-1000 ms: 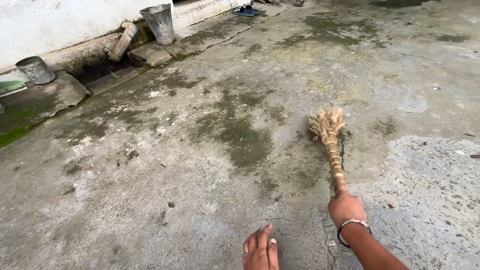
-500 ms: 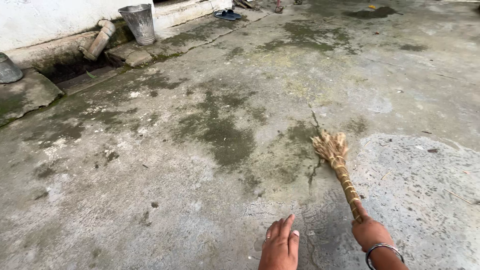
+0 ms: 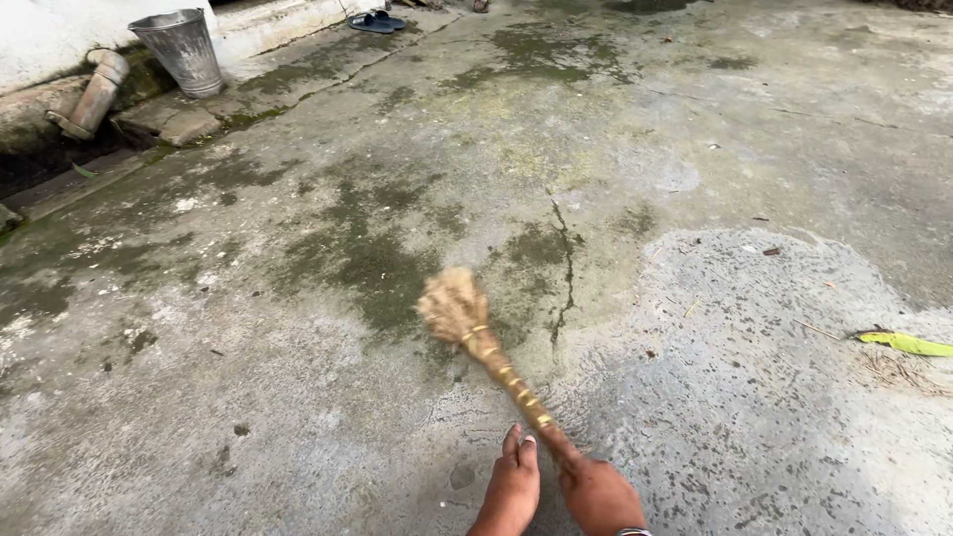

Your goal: The person sweeps an outdoor concrete ground using a small grass broom, moving debris and leaves.

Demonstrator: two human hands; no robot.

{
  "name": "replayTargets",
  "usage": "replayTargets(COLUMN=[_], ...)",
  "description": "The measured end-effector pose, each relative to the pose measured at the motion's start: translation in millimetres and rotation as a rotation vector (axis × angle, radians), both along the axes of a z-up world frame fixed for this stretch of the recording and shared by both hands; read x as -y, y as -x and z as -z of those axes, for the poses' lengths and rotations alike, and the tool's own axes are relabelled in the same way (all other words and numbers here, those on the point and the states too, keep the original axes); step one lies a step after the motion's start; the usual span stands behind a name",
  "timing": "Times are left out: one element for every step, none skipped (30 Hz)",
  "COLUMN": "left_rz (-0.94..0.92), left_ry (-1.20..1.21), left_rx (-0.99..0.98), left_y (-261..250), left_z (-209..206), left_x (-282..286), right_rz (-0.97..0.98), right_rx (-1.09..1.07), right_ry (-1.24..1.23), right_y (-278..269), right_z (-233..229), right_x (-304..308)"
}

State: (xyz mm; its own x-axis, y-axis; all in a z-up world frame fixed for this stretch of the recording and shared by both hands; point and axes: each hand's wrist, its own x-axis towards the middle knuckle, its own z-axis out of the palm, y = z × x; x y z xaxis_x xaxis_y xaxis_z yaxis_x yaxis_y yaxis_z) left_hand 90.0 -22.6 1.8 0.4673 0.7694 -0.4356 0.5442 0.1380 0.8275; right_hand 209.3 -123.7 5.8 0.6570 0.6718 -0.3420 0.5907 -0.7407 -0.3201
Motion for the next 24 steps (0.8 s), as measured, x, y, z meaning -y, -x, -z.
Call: replayTargets(left_rz=[0.01, 0.016, 0.016, 0.02, 0.023, 0.026, 0.034, 0.052, 0.077, 0.094, 0.088, 0.082, 0.063, 0.043, 0.06, 0.0, -0.065, -0.054, -0.061, -0.067, -0.07, -0.022, 0.021, 0.014], left_ry=[0.006, -0.01, -0.031, -0.03, -0.022, -0.013, -0.007, -0.034, -0.056, -0.044, -0.108, -0.171, -0.127, -0.084, -0.078, 0.032, 0.139, 0.141, 0.159, 0.177, 0.184, 0.17, 0.153, 0.157], left_rx=[-0.003, 0.026, 0.059, 0.059, 0.08, 0.101, 0.091, 0.103, 0.113, 0.102, 0.16, 0.22, 0.224, 0.226, 0.225, 0.185, 0.147, 0.147, 0.107, 0.066, 0.06, 0.022, -0.016, -0.021], left_y=[-1.2, -2.2, -4.9, -8.9, -12.7, -15.9, -15.2, -17.0, -18.2, -17.3, -15.0, -11.2, -5.6, 3.6, 10.3, 17.3, 20.0, 22.4, 28.2, 31.1, 34.1, 35.8, 36.9, 36.1], left_z=[5.8, 11.0, 13.9, 15.2, 15.5, 14.7, 13.6, 11.0, 8.6, 5.8, 2.0, -2.8, -8.6, -15.1, -22.5, -28.9, -34.6, -37.9, -37.4, -35.2, -31.6, -27.8, -25.6, -24.0], left_x=[3.8, 7.5, 7.0, 6.5, 8.2, 10.2, 11.3, 9.2, 10.5, 9.3, 6.2, 3.8, 1.3, 0.7, 0.9, 2.1, -0.2, -2.6, -0.5, 2.0, 6.5, 12.0, 15.3, 19.4], right_rz=[0.072, 0.145, 0.2, 0.254, 0.262, 0.35, 0.438, 0.5, 0.57, 0.54, 0.513, 0.514, 0.43, 0.359, 0.225, 0.092, 0.103, -0.053, -0.216, -0.211, -0.171, -0.13, -0.035, 0.06], right_rx=[-0.013, -0.023, -0.044, -0.064, -0.065, -0.015, 0.029, 0.031, 0.033, 0.053, 0.074, -0.023, 0.023, 0.022, 0.008, -0.007, -0.004, -0.011, -0.021, -0.022, -0.053, -0.085, -0.146, -0.207], right_ry=[0.02, 0.023, -0.034, -0.092, -0.089, -0.037, 0.019, -0.058, -0.129, -0.198, -0.264, -0.316, -0.402, -0.388, -0.345, -0.303, -0.302, -0.264, -0.219, -0.214, -0.192, -0.17, -0.128, -0.084], right_y=[-18.2, -35.1, -55.1, -69.9, -79.1, -89.4, -92.6, -88.7, -74.5, -54.7, -33.3, -6.4, 16.5, 41.2, 57.0, 69.7, 76.4, 81.5, 83.8, 81.2, 77.7, 71.9, 62.0, 50.6], right_z=[0.2, 2.1, 1.5, 0.5, -1.7, -9.6, -19.7, -30.2, -38.8, -47.0, -54.7, -59.3, -62.8, -63.1, -63.5, -61.9, -60.1, -58.5, -57.7, -58.6, -60.7, -63.8, -67.7, -70.8], right_x=[17.0, 36.8, 57.8, 73.6, 80.1, 81.4, 80.9, 70.6, 54.3, 38.9, 22.9, 12.5, 0.1, -7.4, -15.1, -15.6, -16.2, -16.8, -14.7, -7.7, 6.0, 20.7, 33.2, 49.1])
